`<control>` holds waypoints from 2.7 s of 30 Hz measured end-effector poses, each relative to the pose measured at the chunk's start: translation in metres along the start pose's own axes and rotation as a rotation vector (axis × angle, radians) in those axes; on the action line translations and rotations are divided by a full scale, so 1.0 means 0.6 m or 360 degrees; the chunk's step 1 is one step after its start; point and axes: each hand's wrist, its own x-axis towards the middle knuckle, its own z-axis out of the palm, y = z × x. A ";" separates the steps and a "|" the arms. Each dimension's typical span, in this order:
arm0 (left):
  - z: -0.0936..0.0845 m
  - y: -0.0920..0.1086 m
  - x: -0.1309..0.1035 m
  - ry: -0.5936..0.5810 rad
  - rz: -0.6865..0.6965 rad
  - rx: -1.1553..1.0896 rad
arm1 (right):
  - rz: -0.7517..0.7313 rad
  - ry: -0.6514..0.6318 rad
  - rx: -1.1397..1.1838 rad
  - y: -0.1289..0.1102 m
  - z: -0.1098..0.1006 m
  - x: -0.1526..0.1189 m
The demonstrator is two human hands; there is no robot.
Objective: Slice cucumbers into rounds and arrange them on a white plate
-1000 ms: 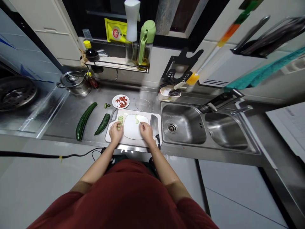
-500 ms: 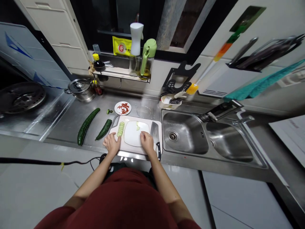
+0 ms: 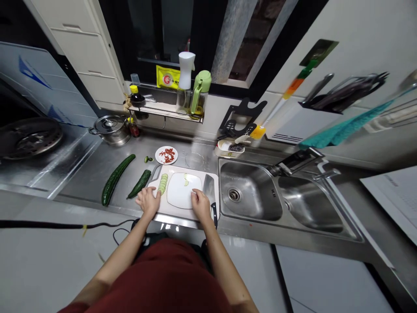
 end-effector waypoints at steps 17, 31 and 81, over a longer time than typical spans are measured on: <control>0.009 0.001 -0.010 -0.0028 -0.0051 -0.0078 | 0.0051 0.0009 0.0093 0.004 0.016 -0.022; -0.016 0.035 -0.001 -0.0019 0.0056 -0.1176 | 0.0058 0.0007 0.0171 -0.004 0.005 -0.005; -0.122 0.159 0.022 -0.0596 0.0590 -0.1830 | 0.0315 -0.0276 0.1406 -0.147 -0.031 0.095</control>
